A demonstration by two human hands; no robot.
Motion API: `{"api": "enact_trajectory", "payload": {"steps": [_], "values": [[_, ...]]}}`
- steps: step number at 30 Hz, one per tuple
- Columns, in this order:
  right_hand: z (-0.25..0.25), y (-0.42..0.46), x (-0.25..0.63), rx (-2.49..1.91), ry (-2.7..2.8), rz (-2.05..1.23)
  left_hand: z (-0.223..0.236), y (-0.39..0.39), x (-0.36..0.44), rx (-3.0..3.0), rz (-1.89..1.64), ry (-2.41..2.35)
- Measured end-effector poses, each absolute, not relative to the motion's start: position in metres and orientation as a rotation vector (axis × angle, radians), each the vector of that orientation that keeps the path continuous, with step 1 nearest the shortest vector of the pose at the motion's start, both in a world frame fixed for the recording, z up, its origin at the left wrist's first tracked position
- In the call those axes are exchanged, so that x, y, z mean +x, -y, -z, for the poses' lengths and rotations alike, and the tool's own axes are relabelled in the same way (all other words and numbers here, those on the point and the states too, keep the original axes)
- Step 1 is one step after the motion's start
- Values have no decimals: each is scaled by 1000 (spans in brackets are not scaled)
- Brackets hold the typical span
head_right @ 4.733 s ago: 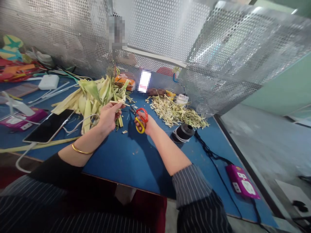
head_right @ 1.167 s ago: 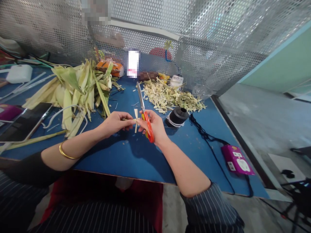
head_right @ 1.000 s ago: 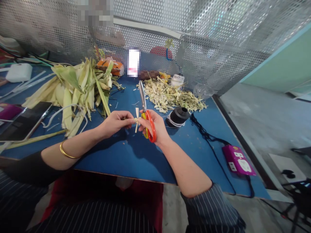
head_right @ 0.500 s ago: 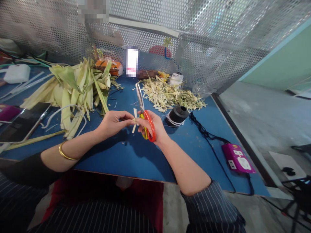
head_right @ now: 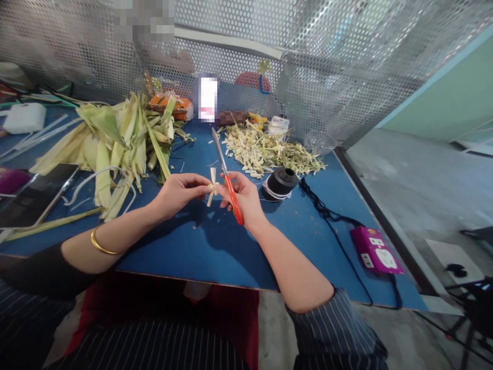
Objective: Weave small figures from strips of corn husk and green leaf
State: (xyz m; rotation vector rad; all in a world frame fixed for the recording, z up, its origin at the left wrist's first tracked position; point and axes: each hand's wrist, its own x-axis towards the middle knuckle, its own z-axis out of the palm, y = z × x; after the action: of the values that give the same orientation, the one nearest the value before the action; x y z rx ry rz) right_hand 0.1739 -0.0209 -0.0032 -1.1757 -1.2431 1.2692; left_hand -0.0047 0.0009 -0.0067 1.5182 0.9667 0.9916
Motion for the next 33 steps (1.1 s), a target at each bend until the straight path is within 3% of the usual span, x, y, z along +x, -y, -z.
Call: {"api": "enact_trajectory", "payload": {"steps": [8, 17, 33], "values": [[-18, 16, 209, -1351, 1581, -1078, 5, -19, -19, 1290, -1107, -980], [-22, 18, 220, -1479, 1739, -1303, 9, -24, -23, 1356, -1080, -921], [-22, 18, 218, -1510, 1750, -1332, 14, -28, -25, 1367, -1073, -886]]}}
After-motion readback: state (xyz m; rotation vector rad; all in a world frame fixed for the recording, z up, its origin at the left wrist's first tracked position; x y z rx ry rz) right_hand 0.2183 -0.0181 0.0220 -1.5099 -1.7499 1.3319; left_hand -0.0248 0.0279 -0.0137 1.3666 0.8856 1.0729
